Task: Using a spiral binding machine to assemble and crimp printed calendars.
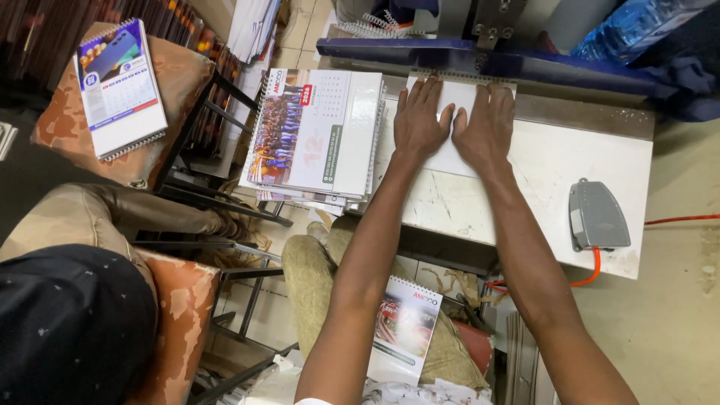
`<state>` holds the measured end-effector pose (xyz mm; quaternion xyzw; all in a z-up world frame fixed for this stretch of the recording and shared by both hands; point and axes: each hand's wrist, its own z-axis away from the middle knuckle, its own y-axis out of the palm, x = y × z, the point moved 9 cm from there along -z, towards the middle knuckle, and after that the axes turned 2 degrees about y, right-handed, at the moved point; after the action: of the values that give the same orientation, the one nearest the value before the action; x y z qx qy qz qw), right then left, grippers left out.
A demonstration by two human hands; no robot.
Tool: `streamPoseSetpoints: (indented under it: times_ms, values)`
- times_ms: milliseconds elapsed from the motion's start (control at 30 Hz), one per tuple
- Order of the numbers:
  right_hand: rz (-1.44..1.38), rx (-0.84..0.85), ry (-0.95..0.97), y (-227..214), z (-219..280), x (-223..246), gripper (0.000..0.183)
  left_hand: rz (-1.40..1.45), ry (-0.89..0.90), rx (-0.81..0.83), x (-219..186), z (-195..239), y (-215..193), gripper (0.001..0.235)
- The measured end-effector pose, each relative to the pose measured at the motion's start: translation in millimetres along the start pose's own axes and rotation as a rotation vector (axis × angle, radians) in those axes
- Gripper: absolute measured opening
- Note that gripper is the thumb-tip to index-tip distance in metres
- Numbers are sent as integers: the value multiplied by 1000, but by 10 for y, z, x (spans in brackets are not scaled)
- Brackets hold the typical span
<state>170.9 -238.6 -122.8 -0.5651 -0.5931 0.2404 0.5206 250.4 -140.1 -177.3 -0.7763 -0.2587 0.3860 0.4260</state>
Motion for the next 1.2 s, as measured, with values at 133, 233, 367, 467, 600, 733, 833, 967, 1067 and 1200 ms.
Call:
streamPoseSetpoints:
  times_ms: [133,233,367,467,600,733,833,967,1067,1200]
  values:
    - [17,134,9,131,-44,-10,56,-20,14,25,51,-12,59,60]
    - [30,151,46,84,-41,-51,56,-90,30,71,-60,-40,-34,57]
    - [51,214,88,124,-96,-56,60,-42,30,510,-281,308,-259,62]
    - [49,271,120,169,-59,-30,61,81,-4,419,-172,569,-249,61]
    - [49,285,162,-6,18,47,59,112,29,372,-343,700,-525,59]
    - [50,307,177,-12,22,71,58,143,59,458,-259,787,-449,75]
    - [42,310,195,-30,45,62,59,125,61,442,-263,824,-380,62]
    - [35,312,182,-84,48,93,59,-1,161,303,-429,980,-525,44]
    - [14,310,173,-98,71,121,58,-67,203,231,-445,1073,-534,40]
    - [-27,329,136,-203,164,161,60,-116,228,158,-466,1072,-548,39]
